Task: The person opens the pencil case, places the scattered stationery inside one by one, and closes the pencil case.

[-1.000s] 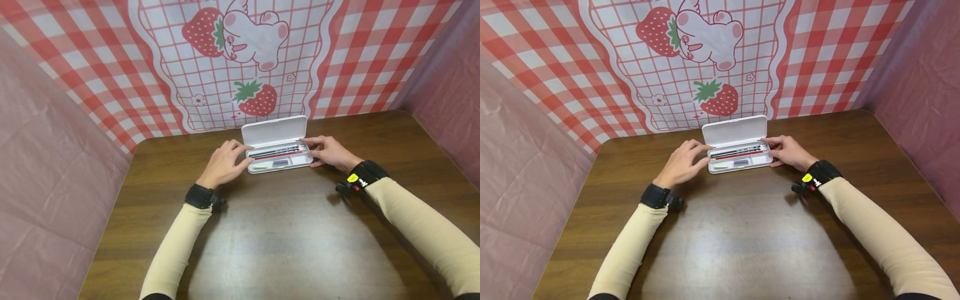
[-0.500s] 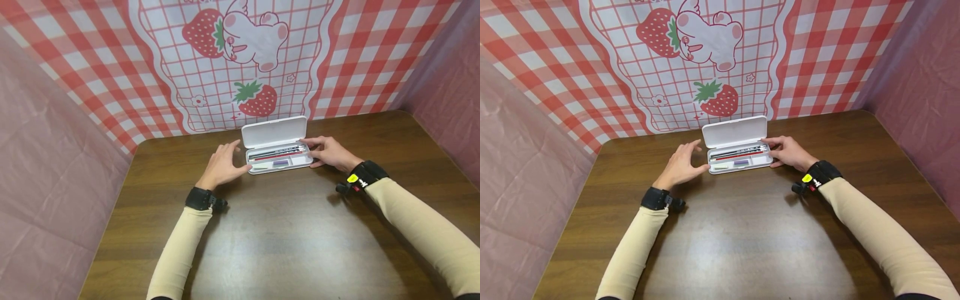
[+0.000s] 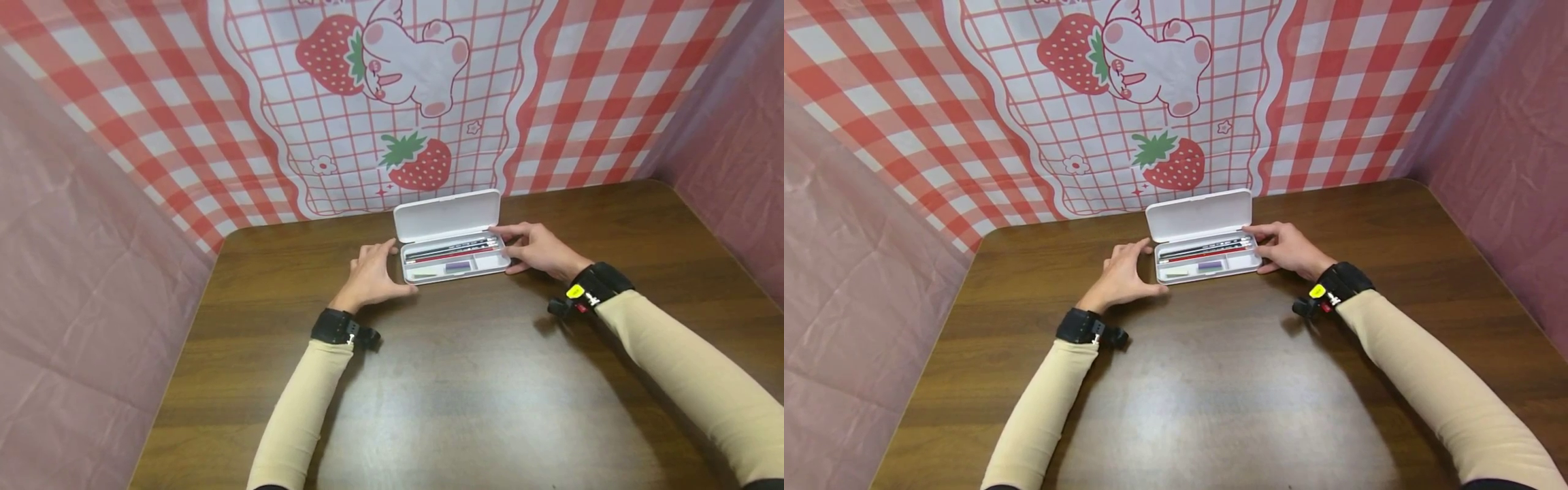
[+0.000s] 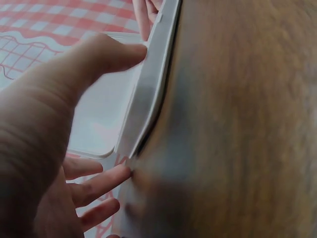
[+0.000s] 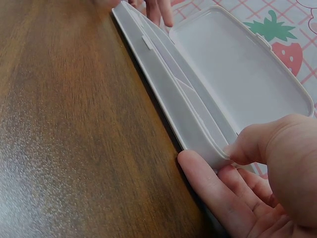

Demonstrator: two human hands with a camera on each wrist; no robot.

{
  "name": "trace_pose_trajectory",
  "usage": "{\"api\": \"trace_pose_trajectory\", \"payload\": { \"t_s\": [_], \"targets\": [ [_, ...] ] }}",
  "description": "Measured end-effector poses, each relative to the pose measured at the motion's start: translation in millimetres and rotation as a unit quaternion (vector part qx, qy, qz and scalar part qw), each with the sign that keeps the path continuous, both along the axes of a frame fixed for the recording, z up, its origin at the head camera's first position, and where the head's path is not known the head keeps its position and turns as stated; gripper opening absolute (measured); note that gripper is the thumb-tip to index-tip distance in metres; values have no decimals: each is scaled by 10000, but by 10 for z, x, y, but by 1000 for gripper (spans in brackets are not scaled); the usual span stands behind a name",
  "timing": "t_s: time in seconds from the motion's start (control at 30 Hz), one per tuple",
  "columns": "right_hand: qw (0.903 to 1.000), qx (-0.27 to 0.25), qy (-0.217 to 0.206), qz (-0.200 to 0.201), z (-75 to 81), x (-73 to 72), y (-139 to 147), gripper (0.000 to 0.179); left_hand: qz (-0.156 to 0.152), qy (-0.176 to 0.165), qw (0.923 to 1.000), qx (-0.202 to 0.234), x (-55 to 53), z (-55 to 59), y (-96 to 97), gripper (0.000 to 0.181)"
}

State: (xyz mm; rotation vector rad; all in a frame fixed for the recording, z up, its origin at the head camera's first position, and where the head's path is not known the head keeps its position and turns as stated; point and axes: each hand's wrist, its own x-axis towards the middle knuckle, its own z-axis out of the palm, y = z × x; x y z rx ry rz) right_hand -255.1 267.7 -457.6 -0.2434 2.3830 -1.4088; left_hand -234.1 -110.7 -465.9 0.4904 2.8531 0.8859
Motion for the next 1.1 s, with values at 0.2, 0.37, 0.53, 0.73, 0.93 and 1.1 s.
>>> {"api": "trace_pose_trajectory", "payload": {
  "t_s": [0.2,0.37,0.53,0.73,0.93,1.1],
  "targets": [
    [10000,3,-9,25,14,3,-6,61,-60,40,9993,-365,36,36,41,113],
    [10000,-6,-1,21,6,3,-14,62,-79,9,9999,-112,19,12,59,106],
    [10000,10,-42,-35,21,8,-24,62,15,105,9998,-176,13,3,89,98],
    [9999,94,-30,-39,31,20,3,62,128,174,9997,-117,29,1,117,92],
    [10000,70,-12,-16,36,2,-21,62,175,184,9997,56,-2,-42,89,90],
    [10000,34,1,21,20,3,-16,62,152,134,9998,74,-6,-48,84,92]
  ]
}}
